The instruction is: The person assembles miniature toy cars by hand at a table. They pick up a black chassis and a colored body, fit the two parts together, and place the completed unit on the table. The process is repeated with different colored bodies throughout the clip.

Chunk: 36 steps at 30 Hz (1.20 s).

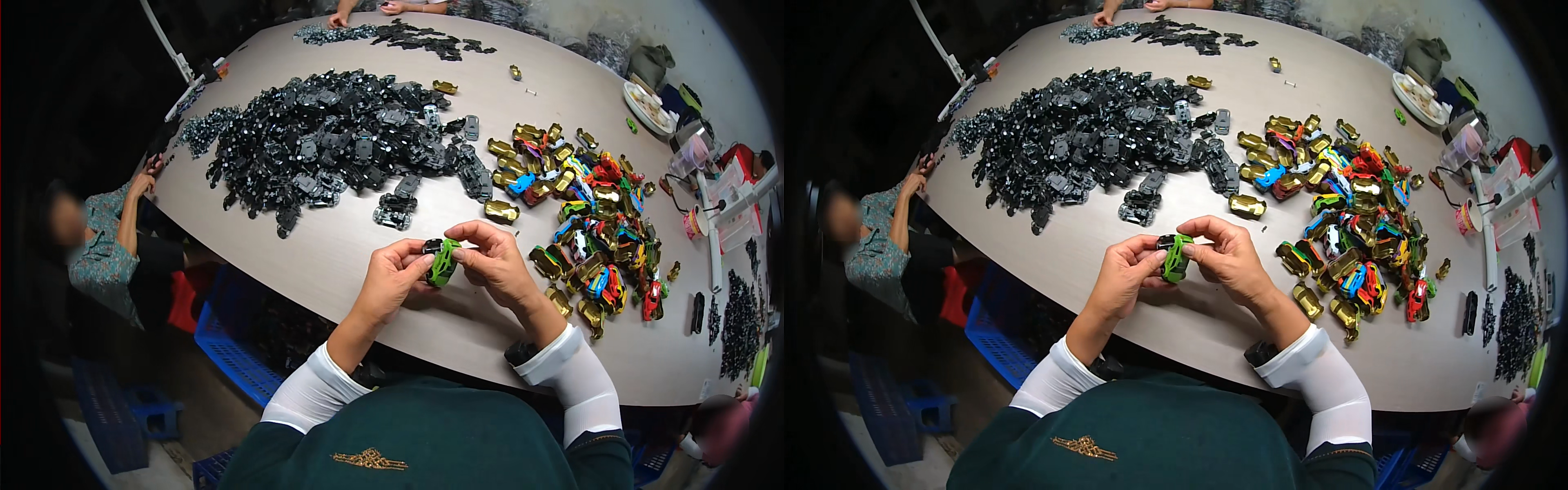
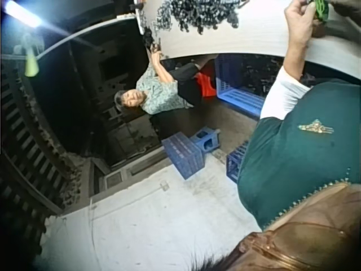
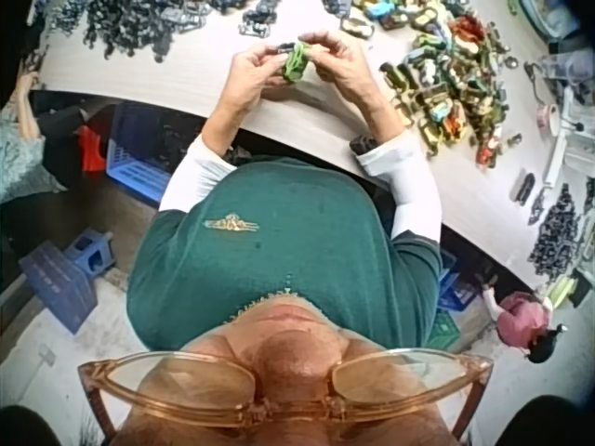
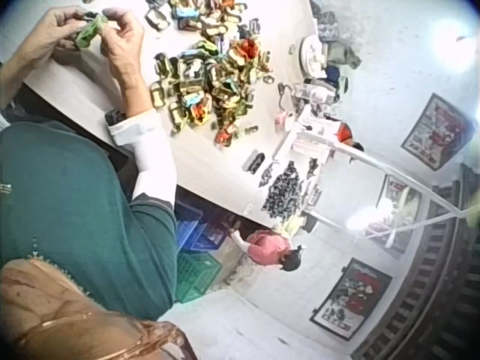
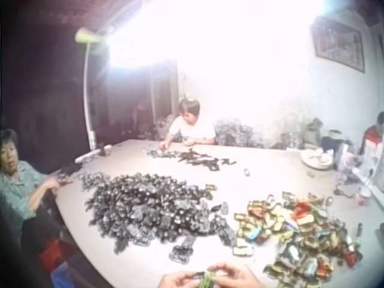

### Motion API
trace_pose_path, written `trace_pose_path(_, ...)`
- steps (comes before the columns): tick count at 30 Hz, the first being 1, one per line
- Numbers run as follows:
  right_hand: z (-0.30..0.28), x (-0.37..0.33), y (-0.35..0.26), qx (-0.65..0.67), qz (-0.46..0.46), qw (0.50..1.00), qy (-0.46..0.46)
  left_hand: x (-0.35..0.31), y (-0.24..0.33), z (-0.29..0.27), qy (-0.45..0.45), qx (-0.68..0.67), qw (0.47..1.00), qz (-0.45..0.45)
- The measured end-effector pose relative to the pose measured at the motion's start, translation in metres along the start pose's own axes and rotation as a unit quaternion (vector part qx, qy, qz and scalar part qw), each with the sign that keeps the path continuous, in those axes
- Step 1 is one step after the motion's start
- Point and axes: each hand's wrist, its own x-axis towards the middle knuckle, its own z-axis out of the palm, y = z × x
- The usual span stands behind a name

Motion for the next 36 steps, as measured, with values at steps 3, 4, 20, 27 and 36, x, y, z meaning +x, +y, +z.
trace_pose_path(3,0.008,0.001,0.004,-0.194,-0.100,0.974,0.061,-0.002,-0.003,0.004,0.001,-0.039,0.999,0.012)
trace_pose_path(4,0.003,0.004,0.015,-0.280,-0.161,0.944,0.073,-0.002,-0.004,0.005,0.002,-0.040,0.999,0.019)
trace_pose_path(20,0.039,-0.012,0.001,-0.450,-0.256,0.843,0.145,-0.005,-0.012,0.016,0.056,0.077,0.990,0.106)
trace_pose_path(27,0.036,-0.011,0.004,-0.463,-0.274,0.829,0.151,-0.007,-0.014,0.018,0.056,0.171,0.971,0.157)
trace_pose_path(36,0.028,-0.008,0.009,-0.453,-0.288,0.834,0.126,-0.006,-0.009,0.009,0.054,0.196,0.969,0.143)
